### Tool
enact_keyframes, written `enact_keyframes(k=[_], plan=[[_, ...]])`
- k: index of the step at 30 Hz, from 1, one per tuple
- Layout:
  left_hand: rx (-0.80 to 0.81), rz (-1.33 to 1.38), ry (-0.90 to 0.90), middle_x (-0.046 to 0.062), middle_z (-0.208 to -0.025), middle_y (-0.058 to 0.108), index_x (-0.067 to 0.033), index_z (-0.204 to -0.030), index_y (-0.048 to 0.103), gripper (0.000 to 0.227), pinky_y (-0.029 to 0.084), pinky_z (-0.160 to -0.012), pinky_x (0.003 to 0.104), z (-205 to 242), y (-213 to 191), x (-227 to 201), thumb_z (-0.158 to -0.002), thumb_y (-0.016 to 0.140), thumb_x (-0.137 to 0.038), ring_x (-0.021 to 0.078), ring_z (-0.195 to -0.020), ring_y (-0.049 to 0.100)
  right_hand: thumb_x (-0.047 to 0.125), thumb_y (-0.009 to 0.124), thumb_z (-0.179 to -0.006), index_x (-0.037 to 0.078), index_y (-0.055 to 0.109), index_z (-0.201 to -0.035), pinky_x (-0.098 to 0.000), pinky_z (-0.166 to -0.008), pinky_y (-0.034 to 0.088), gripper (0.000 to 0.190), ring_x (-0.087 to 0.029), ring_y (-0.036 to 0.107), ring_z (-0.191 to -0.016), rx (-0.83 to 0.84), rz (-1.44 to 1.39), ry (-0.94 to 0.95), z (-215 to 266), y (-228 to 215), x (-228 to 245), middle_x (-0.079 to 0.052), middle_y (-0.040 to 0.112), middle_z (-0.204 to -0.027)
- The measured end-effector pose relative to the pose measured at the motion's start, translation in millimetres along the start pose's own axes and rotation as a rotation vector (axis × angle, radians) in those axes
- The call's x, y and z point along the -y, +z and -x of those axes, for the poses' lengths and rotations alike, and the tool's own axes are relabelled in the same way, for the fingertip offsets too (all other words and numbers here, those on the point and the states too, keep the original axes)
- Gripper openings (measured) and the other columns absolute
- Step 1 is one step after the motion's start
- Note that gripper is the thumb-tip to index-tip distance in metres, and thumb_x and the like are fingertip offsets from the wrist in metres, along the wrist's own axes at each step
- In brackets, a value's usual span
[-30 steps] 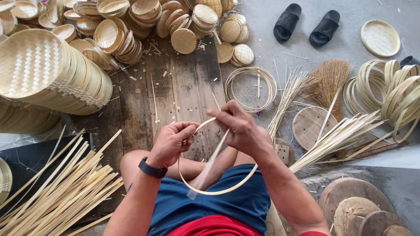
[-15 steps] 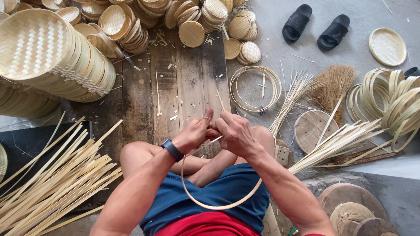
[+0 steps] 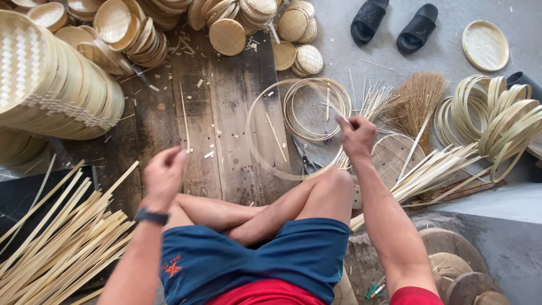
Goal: The person bends and secures thin bamboo strips into circular frames, using hands to weave ends together and check the circular shape against other bamboo components.
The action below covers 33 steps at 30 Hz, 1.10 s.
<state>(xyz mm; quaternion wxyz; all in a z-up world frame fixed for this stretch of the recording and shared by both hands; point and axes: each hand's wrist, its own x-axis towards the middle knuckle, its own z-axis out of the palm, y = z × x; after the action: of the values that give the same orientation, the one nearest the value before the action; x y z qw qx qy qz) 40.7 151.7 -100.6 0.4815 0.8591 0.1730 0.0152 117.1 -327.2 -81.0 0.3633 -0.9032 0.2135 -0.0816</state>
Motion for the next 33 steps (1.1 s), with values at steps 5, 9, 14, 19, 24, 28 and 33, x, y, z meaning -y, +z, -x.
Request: enact_keyframes(k=[5,9,14,19,24,28,33], plan=[[-0.163,-0.746,-0.159,0.025,-0.127,0.067,-0.0029,-0.131,0.071,0.056,0.046,-0.104,0.054,49,-95,152,-0.093,0.076,-0.044,0.0440,-0.124,0.057,0.045,0.059,-0.103,0.013,0.078,-0.090,-0.0447,-0.073,0.051,0.039,-0.023,0.064,-0.074,0.012,0.204,0.226,-20,9,-66,-0.010,0.073,-0.083],[0.108,-1.032,-0.400,0.025,-0.136,0.058,-0.0044,-0.145,0.061,0.075,0.043,-0.111,0.051,116,-132,205,-0.083,0.079,-0.043,0.0400,-0.131,0.054,0.031,0.048,-0.111,0.005,0.077,-0.096,-0.0413,-0.073,0.051,0.042,-0.024,0.065,-0.074,0.013,0.083,0.109,-11,22,-66,-0.014,0.070,-0.080],[0.171,-0.853,-0.638,0.021,-0.126,0.063,-0.0052,-0.136,0.065,0.064,0.048,-0.102,0.045,89,-123,209,-0.083,0.080,-0.037,0.0339,-0.119,0.059,0.014,0.050,-0.105,0.004,0.071,-0.109,-0.0275,-0.057,0.053,0.023,-0.012,0.061,-0.064,0.230,-0.706,0.244,-1,27,-13,-0.006,0.066,-0.081],[0.091,-0.674,-0.574,0.017,-0.116,0.068,-0.0060,-0.128,0.069,0.052,0.052,-0.093,0.039,57,-137,201,-0.083,0.081,-0.030,0.0277,-0.107,0.064,0.010,0.061,-0.097,0.007,0.078,-0.112,-0.0219,-0.052,0.044,0.023,-0.006,0.051,-0.060,0.483,-0.564,0.348,52,68,37,-0.001,0.069,-0.079],[-0.035,-0.365,-0.364,0.013,-0.106,0.073,-0.0068,-0.119,0.073,0.041,0.056,-0.083,0.034,35,-155,179,-0.082,0.082,-0.024,0.0216,-0.095,0.069,0.024,0.065,-0.101,0.007,0.084,-0.100,-0.0262,-0.074,0.053,0.025,-0.006,0.065,-0.079,0.627,-0.413,0.043,128,145,74,-0.001,0.079,-0.087],[0.012,-0.097,-0.183,0.009,-0.098,0.077,-0.0075,-0.112,0.076,0.032,0.059,-0.076,0.029,50,-126,124,-0.082,0.082,-0.019,0.0167,-0.086,0.073,0.028,0.074,-0.092,0.005,0.075,-0.116,-0.0266,-0.070,0.053,0.034,-0.007,0.061,-0.076,0.884,-0.497,-0.025,185,176,120,-0.003,0.073,-0.085],[-0.004,-0.088,-0.165,0.010,-0.096,0.079,-0.0064,-0.111,0.079,0.032,0.058,-0.074,0.029,33,-83,53,-0.081,0.086,-0.012,0.0163,-0.081,0.073,0.029,0.076,-0.092,0.002,0.068,-0.130,-0.0271,-0.064,0.049,0.048,-0.008,0.055,-0.072,0.888,-0.606,-0.079,213,168,168,-0.002,0.064,-0.078]])
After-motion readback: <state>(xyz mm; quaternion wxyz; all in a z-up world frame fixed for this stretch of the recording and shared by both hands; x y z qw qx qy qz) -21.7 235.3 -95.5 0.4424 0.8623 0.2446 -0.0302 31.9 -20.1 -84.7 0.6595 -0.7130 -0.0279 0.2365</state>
